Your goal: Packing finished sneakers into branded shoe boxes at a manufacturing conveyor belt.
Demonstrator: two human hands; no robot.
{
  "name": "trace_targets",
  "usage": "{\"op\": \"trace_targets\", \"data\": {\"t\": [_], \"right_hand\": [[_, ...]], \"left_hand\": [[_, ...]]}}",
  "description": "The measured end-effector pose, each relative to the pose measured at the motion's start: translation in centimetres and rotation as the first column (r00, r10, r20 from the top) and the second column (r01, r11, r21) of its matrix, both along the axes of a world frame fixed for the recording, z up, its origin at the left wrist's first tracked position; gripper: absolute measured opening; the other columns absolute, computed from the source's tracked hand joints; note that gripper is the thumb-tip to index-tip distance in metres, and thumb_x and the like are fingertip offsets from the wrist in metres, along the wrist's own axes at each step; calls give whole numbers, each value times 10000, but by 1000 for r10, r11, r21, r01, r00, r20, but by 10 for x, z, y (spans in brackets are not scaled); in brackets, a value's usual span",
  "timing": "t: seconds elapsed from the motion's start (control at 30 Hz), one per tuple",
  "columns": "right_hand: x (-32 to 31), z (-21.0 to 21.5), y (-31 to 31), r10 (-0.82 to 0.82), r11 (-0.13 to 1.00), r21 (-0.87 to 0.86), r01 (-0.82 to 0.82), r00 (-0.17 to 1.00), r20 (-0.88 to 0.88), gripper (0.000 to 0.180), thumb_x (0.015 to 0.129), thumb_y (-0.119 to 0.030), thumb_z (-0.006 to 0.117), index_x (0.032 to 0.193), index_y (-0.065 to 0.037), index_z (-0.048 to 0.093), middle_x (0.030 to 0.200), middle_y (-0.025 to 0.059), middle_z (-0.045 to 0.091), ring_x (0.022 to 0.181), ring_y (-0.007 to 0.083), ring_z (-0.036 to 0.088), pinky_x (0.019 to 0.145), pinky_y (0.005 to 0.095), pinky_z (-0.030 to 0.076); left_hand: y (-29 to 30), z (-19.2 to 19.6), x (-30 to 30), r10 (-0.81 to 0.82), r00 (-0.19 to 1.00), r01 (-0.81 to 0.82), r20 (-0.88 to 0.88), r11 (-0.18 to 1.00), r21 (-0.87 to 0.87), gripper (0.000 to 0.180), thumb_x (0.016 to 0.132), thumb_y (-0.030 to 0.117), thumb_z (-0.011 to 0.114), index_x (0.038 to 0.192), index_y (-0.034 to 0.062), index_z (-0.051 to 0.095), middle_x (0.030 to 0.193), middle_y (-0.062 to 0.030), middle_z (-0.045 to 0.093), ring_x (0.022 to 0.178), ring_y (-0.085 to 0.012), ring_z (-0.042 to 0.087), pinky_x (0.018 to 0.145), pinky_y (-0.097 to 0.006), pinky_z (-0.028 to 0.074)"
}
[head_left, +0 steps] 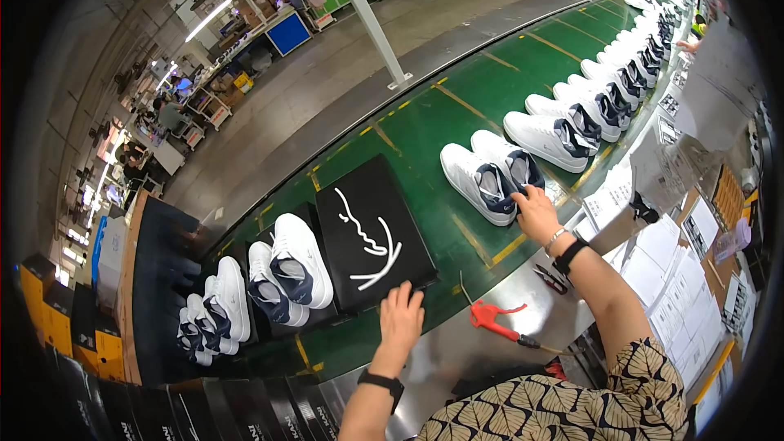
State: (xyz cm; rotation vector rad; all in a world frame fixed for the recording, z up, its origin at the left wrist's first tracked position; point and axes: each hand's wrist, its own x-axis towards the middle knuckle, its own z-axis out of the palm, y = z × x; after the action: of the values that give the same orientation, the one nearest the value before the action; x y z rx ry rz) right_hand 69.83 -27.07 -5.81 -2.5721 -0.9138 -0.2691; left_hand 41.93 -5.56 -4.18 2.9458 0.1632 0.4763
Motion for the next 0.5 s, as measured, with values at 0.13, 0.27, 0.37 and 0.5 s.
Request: {"op": "trace_targets", "data": {"t": [0.13, 0.27, 0.37, 0.5], "right_hand": [[38, -15, 25, -64, 938, -343, 42, 997, -52, 349, 742, -140, 558, 1068, -260, 588, 1058, 135, 557, 1072, 306, 469, 913, 444, 325], [61, -16, 17, -53, 859, -512, -3, 994, -94, 299, 746, -176, 568, 1007, -315, 613, 945, 83, 626, 997, 276, 548, 952, 480, 284], [67, -13, 35, -34, 843, -530, -93, 974, -225, 266, 734, -177, 564, 968, -276, 640, 898, 106, 642, 927, 278, 599, 912, 430, 374], [35, 26, 75, 97, 943, -277, -187, 947, -308, 305, 693, -185, 554, 987, -160, 630, 911, 163, 641, 895, 339, 603, 769, 432, 471]], "left_hand": [[-16, -17, -49, 107, 994, -109, -30, 989, -99, 316, 688, 130, 670, 990, 75, 594, 1157, -148, 500, 1059, -330, 474, 838, -420, 411], [-39, -40, -102, 297, 953, -303, -62, 920, -250, 309, 711, 143, 653, 1007, 73, 598, 1156, -135, 504, 1070, -331, 468, 873, -440, 401], [-56, -60, -145, 411, 906, -420, -103, 837, -351, 267, 738, 166, 631, 983, 59, 616, 1145, -160, 511, 1063, -364, 470, 882, -450, 401], [-75, -84, -171, 510, 842, -537, -175, 765, -355, 245, 760, 203, 618, 961, 66, 637, 1166, -170, 502, 1077, -363, 465, 926, -438, 383]]}}
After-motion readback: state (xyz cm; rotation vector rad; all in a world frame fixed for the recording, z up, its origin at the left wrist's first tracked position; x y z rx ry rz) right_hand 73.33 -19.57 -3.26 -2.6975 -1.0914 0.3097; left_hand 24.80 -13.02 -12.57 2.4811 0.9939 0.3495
